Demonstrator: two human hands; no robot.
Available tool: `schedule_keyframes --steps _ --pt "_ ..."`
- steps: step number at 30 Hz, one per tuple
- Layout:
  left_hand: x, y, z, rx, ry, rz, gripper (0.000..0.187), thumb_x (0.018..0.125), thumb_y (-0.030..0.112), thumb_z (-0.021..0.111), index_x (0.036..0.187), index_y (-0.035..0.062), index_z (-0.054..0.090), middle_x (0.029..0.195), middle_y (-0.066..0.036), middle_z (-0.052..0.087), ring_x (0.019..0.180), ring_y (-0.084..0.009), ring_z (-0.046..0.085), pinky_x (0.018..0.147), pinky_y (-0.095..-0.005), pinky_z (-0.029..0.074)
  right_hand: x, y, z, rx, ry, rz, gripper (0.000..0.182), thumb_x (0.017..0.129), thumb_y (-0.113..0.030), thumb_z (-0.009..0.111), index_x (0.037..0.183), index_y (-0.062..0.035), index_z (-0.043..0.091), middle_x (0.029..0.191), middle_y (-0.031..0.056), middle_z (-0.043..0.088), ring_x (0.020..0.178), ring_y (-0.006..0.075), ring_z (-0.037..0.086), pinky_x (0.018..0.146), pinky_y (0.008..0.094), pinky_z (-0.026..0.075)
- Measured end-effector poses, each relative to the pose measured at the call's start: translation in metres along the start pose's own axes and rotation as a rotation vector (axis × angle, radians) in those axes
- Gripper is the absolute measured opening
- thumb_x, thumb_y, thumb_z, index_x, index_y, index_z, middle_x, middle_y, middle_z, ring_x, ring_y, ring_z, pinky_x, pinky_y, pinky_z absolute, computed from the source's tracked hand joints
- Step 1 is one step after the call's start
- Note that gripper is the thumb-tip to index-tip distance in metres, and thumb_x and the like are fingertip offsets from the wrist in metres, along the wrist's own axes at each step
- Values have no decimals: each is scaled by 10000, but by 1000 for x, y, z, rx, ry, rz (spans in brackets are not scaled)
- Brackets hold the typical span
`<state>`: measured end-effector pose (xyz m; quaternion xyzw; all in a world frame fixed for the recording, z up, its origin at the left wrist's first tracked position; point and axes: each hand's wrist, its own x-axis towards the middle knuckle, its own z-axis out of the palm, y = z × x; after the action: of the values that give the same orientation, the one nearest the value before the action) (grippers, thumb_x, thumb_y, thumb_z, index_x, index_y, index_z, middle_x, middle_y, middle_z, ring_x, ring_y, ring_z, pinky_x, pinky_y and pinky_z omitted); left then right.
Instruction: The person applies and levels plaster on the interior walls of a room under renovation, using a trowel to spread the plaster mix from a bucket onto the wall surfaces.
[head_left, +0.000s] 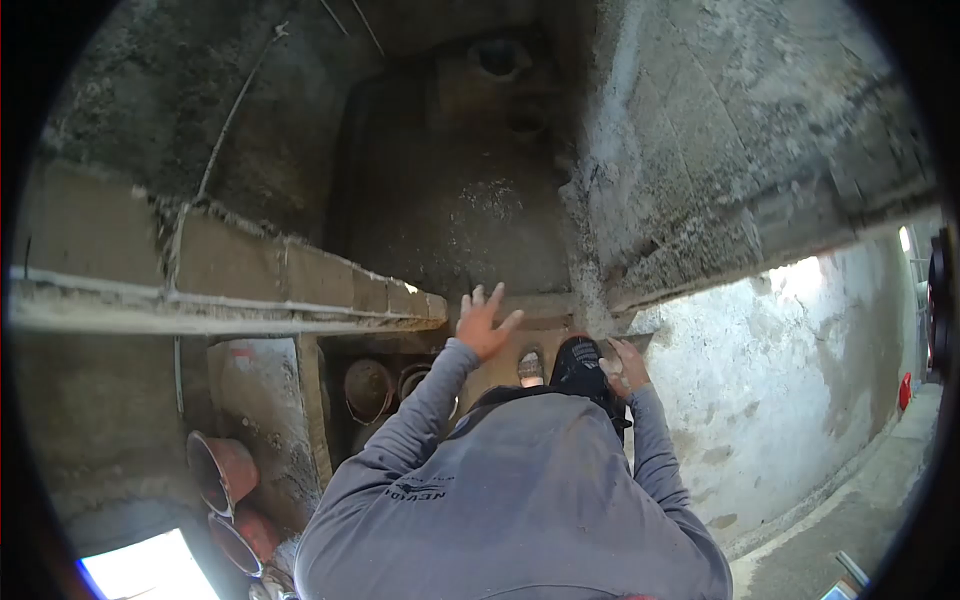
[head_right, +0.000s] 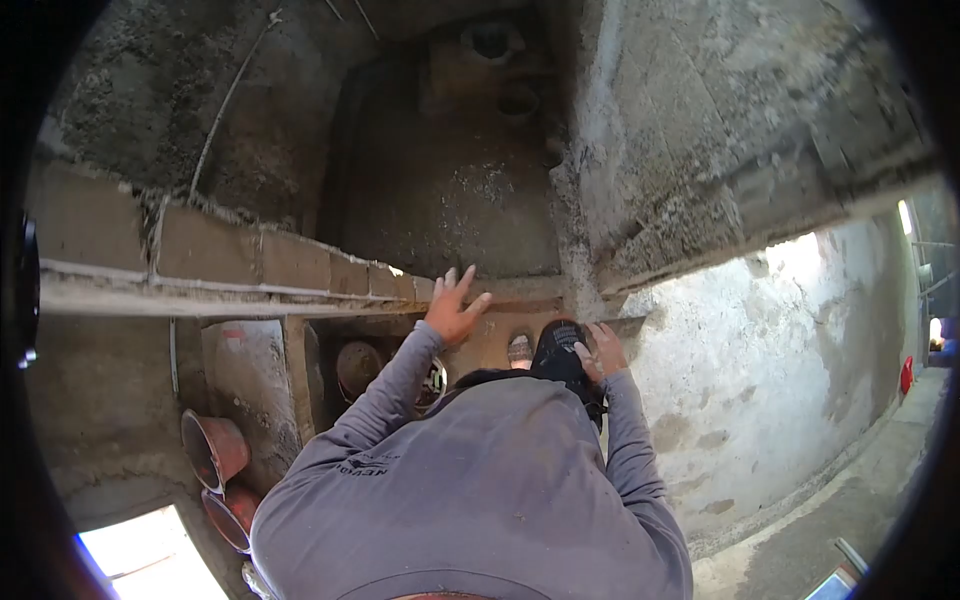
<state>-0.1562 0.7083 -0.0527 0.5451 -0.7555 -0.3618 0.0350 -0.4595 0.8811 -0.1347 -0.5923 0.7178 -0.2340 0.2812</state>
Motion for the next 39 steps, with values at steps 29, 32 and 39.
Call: schedule_keyframes --steps 29,32,39 --pt "344 13 -214 -370 498 -883 849 901 682 513 1576 249 234 1617 -274 113 1483 -505 53 1203 -530 143 720 -178 -27 32 -693 -577 494 880 -261 714 1300 -29 597 1304 201 601 1253 331 546 1063 395 435" --pt "384 -14 -203 -465 477 -870 832 904 668 500 1570 231 258 1607 -293 125 1475 -523 66 1208 -517 136 752 -192 -16 -60 -851 -695 484 904 -246 687 1321 -26 575 1353 198 569 1296 325 510 1089 377 406" --pt "470 -73 -258 -186 68 -515 416 1040 279 361 1418 157 487 1552 -164 373 1407 -488 320 1173 -494 305 852 -196 -6 -303 -841 -636 504 905 -249 680 1335 -19 554 1371 209 547 1263 336 536 1058 398 440"
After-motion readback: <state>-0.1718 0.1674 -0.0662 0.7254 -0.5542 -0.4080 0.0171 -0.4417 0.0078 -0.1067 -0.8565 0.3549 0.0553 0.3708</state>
